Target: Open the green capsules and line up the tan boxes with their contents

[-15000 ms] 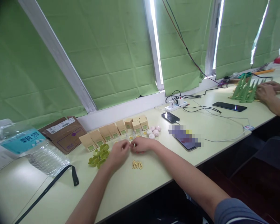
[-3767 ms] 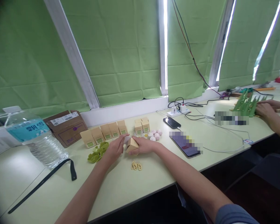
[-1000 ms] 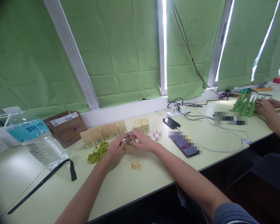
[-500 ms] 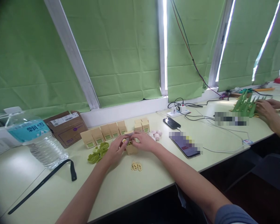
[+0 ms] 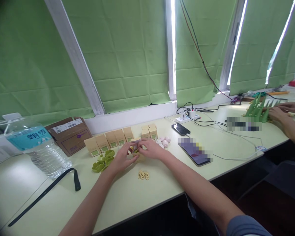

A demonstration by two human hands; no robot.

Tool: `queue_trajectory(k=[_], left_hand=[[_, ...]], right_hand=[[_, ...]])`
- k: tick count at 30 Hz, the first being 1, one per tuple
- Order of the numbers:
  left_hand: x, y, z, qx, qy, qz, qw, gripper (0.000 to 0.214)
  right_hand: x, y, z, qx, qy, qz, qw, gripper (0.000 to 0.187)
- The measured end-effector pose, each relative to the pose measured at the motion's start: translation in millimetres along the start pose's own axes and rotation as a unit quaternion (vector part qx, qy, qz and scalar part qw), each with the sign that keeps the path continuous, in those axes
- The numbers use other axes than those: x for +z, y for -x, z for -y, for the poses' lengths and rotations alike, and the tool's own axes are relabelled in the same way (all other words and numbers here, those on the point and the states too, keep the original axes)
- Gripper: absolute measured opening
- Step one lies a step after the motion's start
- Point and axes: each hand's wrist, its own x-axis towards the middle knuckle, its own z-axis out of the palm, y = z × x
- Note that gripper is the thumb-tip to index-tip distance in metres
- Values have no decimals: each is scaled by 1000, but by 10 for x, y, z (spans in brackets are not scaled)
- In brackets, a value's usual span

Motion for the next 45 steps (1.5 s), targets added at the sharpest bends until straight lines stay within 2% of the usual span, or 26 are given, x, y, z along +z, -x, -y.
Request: queue_trajectory(k=[13,17,23,27,34,39,45], left_hand=[[13,-7,9,-2,1,-2,1000,32],[15,-6,10,-3,-3,3,1000,33],[28,-11,38,-10,-7,7,1000,35],[43,-6,68,-5,-1,-7,1000,42],[62,8,128,25,-10,-35,999,47],[58,15,117,48,-30,-60,997,47],[37,14,65,68,-43,-63,995,50]], right_hand=[[-12,29,27,-3,-9,75,997,1],[-3,31,44,-3,-5,82,997,7],[-32,28,78,-7,-27,57,998,6],[-36,24,52,5,0,36,999,11],[-11,23,-22,-29,61,-20,998,12],[-22,17,-31,-45,61,-50,996,14],[-36,11,-31,-23,61,-41,997,13]])
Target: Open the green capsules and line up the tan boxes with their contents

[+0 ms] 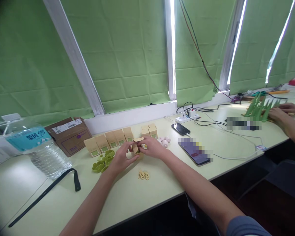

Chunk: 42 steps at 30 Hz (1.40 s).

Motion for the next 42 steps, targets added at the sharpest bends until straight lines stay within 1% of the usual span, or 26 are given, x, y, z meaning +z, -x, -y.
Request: queue_trajectory(k=[2,5,7,11,14,19,23,29,35,39,42], left_hand=[[-4,-3,-9,4,1,3,1000,49],[-6,-5,-15,3,3,7,1000,49],[-3,-5,-13,0,6,8,1000,49],[12,-7,2,-5,18,13,1000,48],[26,-11,7,-18,26,21,999,49],[36,-22,-9,-47,29,25,998,52],[35,-21,-13,-57,38,42,997,54],[32,-14,-5,-84,54,49,994,40],[41,-7,23,-103,36,43,993,47],[35,8,38,-103,17,28,994,47],[16,7,30,-85,0,20,996,40]], right_hand=[[-8,0,-2,1,4,17,1000,13],[-16,0,-3,-10,8,65,998,17],[-17,4,1,-4,20,87,996,19],[-12,16,18,25,43,96,994,20],[-10,19,18,21,31,79,996,21],[-21,15,-10,-53,-35,21,998,18],[-50,23,-9,-56,-62,-19,996,15],[-76,16,24,-67,-107,-89,988,18],[-69,30,26,-54,-156,-138,977,20],[-77,54,8,-8,-171,-124,977,22],[-84,61,-11,15,-137,-110,984,20]])
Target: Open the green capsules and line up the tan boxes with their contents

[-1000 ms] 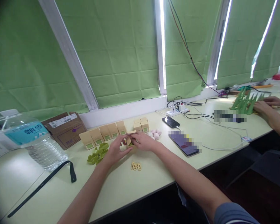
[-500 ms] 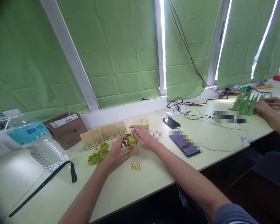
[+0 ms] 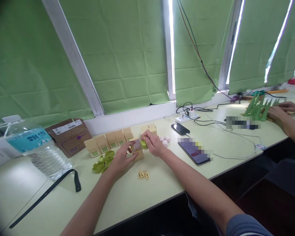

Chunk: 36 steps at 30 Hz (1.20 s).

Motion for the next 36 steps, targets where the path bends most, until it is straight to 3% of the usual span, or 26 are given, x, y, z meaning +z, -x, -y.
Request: queue_trajectory(k=[3,6,10,15,22,36], left_hand=[[-20,-5,-22,19,-9,-7,1000,36],[-34,-8,-54,21,-13,-10,1000,34],[-41,-8,-84,27,-24,-29,999,32],[-40,-13,-69,52,-40,-59,996,28],[-52,-27,-90,112,-57,-41,991,27],[-32,-39,-44,54,-61,-33,996,36]], right_hand=[[-12,-6,-3,5,37,31,999,19],[-18,-18,22,10,62,108,992,20],[-1,-31,75,20,115,215,970,27],[67,0,66,45,189,283,939,32],[167,39,-23,41,263,292,919,24],[90,4,113,24,175,213,961,17]])
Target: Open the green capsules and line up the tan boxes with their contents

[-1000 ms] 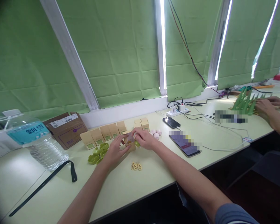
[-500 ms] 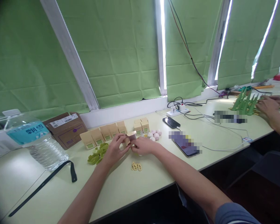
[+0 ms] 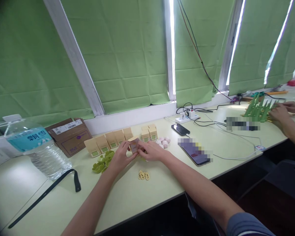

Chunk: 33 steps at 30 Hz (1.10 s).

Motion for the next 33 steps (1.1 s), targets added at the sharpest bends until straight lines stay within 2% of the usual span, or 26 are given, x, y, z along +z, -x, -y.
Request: queue_trajectory(k=[6,12,15,22,28,33], left_hand=[[37,18,2,-5,24,-6,1000,53],[0,52,18,-66,31,18,997,83],[-5,49,53,-73,52,26,996,73],[15,5,99,-75,97,-1,992,45],[8,7,116,-59,66,-43,995,43],[-45,29,27,-42,58,39,997,47]], right_hand=[[-10,14,0,2,-41,-25,999,14],[-19,17,-44,13,-77,-86,993,11],[-9,-2,-92,44,-85,-107,990,10],[12,-31,-174,113,-68,-149,980,10],[11,-42,-197,134,-78,-183,971,12],[8,-46,-191,134,-100,-198,966,11]])
